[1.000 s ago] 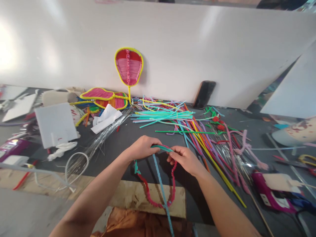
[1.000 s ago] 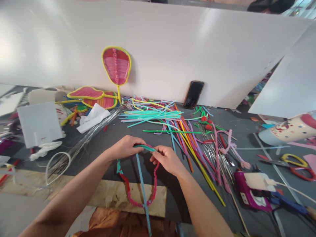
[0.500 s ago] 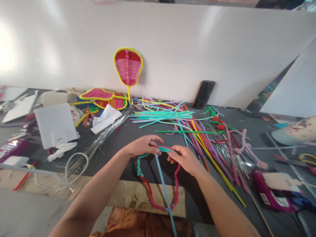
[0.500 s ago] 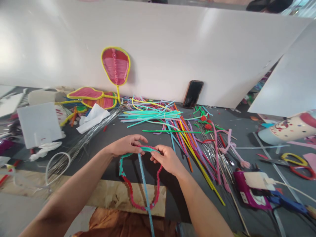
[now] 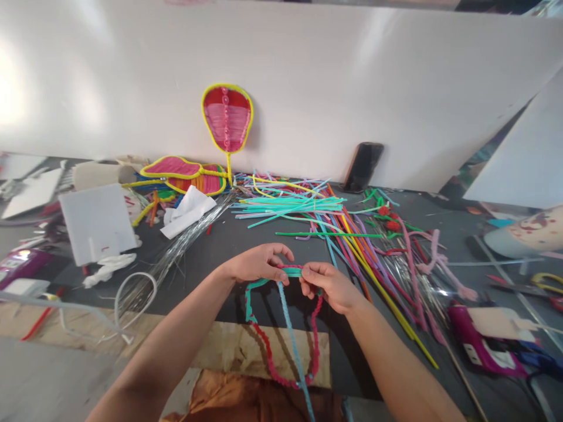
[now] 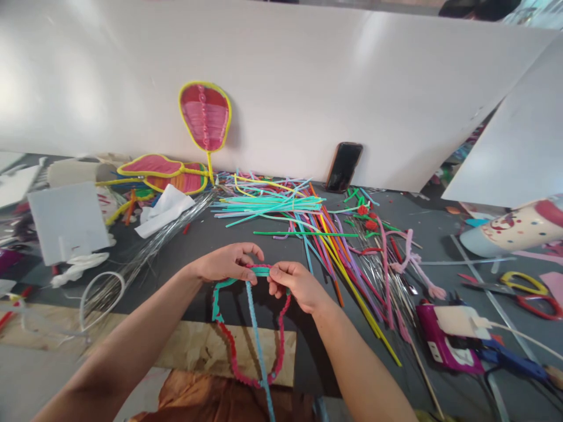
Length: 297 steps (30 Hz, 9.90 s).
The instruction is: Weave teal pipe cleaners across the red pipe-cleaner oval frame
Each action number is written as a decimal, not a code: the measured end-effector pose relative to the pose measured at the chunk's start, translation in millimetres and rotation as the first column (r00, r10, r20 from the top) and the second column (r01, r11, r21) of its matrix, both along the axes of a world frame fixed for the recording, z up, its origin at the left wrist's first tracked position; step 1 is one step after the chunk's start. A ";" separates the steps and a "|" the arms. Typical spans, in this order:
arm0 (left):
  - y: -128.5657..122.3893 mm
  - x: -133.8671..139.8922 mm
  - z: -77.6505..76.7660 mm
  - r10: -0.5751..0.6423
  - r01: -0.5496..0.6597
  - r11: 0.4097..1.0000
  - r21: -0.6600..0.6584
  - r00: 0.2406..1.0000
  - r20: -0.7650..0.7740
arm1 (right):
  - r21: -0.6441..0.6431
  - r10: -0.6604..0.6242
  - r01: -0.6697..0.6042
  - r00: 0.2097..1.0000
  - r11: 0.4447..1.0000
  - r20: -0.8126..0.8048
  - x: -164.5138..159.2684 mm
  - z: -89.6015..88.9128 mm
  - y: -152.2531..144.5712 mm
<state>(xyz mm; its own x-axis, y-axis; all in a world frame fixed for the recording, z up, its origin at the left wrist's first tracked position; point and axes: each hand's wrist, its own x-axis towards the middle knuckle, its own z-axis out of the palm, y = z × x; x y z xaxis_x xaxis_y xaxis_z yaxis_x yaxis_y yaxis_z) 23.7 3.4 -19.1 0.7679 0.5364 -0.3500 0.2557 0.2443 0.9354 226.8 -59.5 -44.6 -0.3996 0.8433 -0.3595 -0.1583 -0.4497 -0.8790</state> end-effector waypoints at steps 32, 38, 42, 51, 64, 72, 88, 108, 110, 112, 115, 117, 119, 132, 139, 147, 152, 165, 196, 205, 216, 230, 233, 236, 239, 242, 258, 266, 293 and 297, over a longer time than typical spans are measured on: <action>-4.1 11.3 -14.6 0.046 -0.046 0.996 0.077 0.999 0.004 | 0.695 -0.508 -0.570 0.480 0.439 0.715 2.4 4.0 -5.4; -4.1 10.5 -13.9 0.059 -0.060 0.996 0.060 0.998 0.009 | 0.717 -0.519 -0.557 0.501 0.418 0.692 2.3 2.7 -3.9; -6.2 13.3 -15.1 0.117 -0.117 0.993 -0.001 0.993 0.018 | 0.728 -0.520 -0.536 0.513 0.428 0.683 1.7 3.6 -3.2; -7.7 17.2 -12.7 0.225 -0.226 0.974 -0.010 0.973 -0.040 | 0.608 -0.272 -0.270 0.711 0.746 0.649 7.8 9.7 -4.8; 6.2 -3.1 -7.5 0.223 -0.223 0.975 0.017 0.975 -0.008 | 0.188 0.154 -0.222 0.935 0.957 0.319 23.4 15.2 -0.1; 7.7 -6.6 -2.0 0.172 -0.172 0.985 0.025 0.985 -0.016 | 0.168 0.187 -0.228 0.955 0.959 0.228 23.7 15.4 2.3; -2.2 7.2 -7.5 0.133 -0.133 0.991 0.005 0.991 0.001 | 0.175 -0.003 -0.063 0.935 0.983 0.355 5.1 11.6 -1.0; -0.4 5.6 -6.0 0.135 -0.129 0.988 0.084 0.989 -0.065 | 0.121 0.134 -0.174 0.951 0.977 0.280 14.7 10.5 -0.8; 2.4 2.5 -6.8 0.130 -0.127 0.990 0.058 0.990 -0.053 | 0.122 0.157 -0.193 0.953 0.974 0.260 17.0 9.5 -0.4; 4.2 0.4 -7.2 0.108 -0.108 0.993 0.039 0.994 -0.021 | 0.112 0.192 -0.226 0.948 0.968 0.255 18.4 8.2 -0.1; 3.9 0.2 -7.3 0.058 -0.059 0.997 0.050 0.998 0.013 | 0.078 0.222 -0.250 0.939 0.965 0.263 19.1 6.4 0.1; 2.4 1.0 -7.1 0.040 -0.040 0.997 0.061 0.999 0.001 | 0.064 0.223 -0.248 0.937 0.967 0.269 19.0 6.0 0.4; 0.9 1.5 -6.5 0.034 -0.033 0.998 0.061 0.999 -0.022 | 0.062 0.224 -0.250 0.934 0.966 0.277 18.8 6.3 0.8; 11.1 -7.4 -6.9 0.153 -0.147 0.985 0.090 0.986 -0.061 | -0.003 0.111 -0.112 0.980 0.994 0.167 22.2 5.0 2.9; 19.1 -20.3 -2.3 0.194 -0.190 0.979 0.079 0.979 -0.060 | 0.012 0.107 -0.112 0.974 0.994 0.199 21.7 6.1 3.6; 17.5 -19.1 -7.3 0.205 -0.203 0.977 0.061 0.978 -0.034 | 0.038 0.119 -0.131 0.963 0.991 0.241 21.1 5.1 3.8; 18.3 -19.7 -5.6 0.194 -0.182 0.976 0.123 0.977 -0.087 | 0.046 0.131 -0.148 0.956 0.988 0.263 21.5 3.2 4.1; 18.6 -18.6 -7.5 0.187 -0.181 0.981 0.069 0.977 -0.106 | 0.162 0.006 -0.058 0.951 0.985 0.309 10.7 -0.3 3.4; -57.5 -2.0 -26.3 0.318 0.423 0.237 0.874 0.817 -0.481 | 0.745 -0.544 -0.263 0.543 0.614 0.640 25.7 -5.9 12.3; -58.3 2.6 -37.7 0.292 0.422 0.236 0.876 0.829 -0.478 | 0.666 -0.521 -0.425 0.416 0.613 0.745 5.9 -21.2 12.5; -59.6 3.5 -39.8 0.322 0.452 0.205 0.868 0.806 -0.496 | 0.687 -0.467 -0.173 0.616 0.706 0.634 13.3 -19.6 20.0; -75.2 -45.9 -24.9 0.458 0.405 0.288 0.868 0.737 -0.497 | 0.588 -0.425 -0.616 0.409 0.524 0.807 4.9 3.2 -7.4; -77.4 -48.4 -29.0 0.449 0.407 0.291 0.866 0.741 -0.500 | 0.471 -0.377 -0.763 0.318 0.444 0.870 -17.8 -1.9 -6.5; -77.4 -48.1 -31.8 0.442 0.404 0.298 0.865 0.745 -0.500 | 0.404 -0.351 -0.821 0.269 0.404 0.897 -28.1 -6.8 -3.6; -75.9 -49.7 -31.5 0.434 0.391 0.315 0.864 0.751 -0.498 | 0.394 -0.364 -0.827 0.251 0.400 0.897 -29.1 -11.8 -2.9; -72.8 -53.6 -28.1 0.405 0.389 0.360 0.848 0.753 -0.518 | 0.413 -0.385 -0.821 0.260 0.394 0.885 -28.5 -15.6 -4.5; -87.0 -51.9 -8.8 0.552 0.449 0.363 0.817 0.602 -0.576 | 0.844 -0.617 -0.059 0.655 0.533 0.436 18.3 -2.2 8.5; -108.4 -43.6 -23.7 0.460 0.487 0.211 0.848 0.716 -0.525 | 0.708 -0.787 0.529 0.614 0.467 0.061 48.7 -6.5 27.5; -110.6 -56.3 -16.7 0.538 0.472 0.193 0.860 0.683 -0.495 | 0.728 -0.661 -0.387 0.315 0.566 0.681 49.4 23.3 69.6; -120.2 -57.9 -18.5 0.506 0.446 0.162 0.880 0.728 -0.462 | 0.601 -0.585 -0.540 0.228 0.590 0.779 28.5 20.1 101.1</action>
<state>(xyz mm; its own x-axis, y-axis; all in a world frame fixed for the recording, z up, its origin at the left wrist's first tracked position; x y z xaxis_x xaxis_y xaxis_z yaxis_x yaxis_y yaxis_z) -34.2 -116.9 -37.6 0.6160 0.7723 0.1553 0.7821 -0.6231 -0.0035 255.3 41.6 -24.5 -0.2548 0.9312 0.2607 0.9191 0.3170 -0.2342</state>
